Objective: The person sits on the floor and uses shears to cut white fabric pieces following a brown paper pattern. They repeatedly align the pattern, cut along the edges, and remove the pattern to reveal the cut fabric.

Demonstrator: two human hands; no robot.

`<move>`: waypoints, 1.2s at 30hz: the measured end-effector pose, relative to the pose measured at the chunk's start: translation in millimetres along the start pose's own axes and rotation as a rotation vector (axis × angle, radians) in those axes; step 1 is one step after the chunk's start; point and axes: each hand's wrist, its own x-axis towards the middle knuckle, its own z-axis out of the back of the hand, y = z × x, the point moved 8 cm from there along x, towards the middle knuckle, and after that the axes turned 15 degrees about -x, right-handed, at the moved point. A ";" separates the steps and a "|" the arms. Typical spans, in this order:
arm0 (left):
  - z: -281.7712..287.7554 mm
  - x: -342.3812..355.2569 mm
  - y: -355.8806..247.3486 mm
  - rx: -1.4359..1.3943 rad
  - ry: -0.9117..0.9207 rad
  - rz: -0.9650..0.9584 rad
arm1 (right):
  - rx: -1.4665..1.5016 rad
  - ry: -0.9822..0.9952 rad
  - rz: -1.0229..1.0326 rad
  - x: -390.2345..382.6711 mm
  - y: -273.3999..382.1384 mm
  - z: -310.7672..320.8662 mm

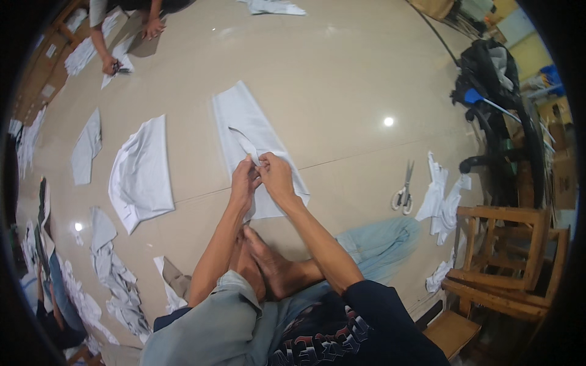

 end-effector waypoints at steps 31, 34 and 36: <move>16.7 -8.9 -21.0 0.179 0.007 -0.057 | 0.069 0.186 0.036 -2.3 -14.4 -16.4; 15.6 -9.3 -18.1 0.198 0.035 -0.080 | 0.376 0.241 -0.153 -2.4 -33.5 -28.0; 16.5 -10.9 -21.5 0.206 0.037 -0.121 | 0.565 0.222 -0.275 -3.0 -39.9 -27.0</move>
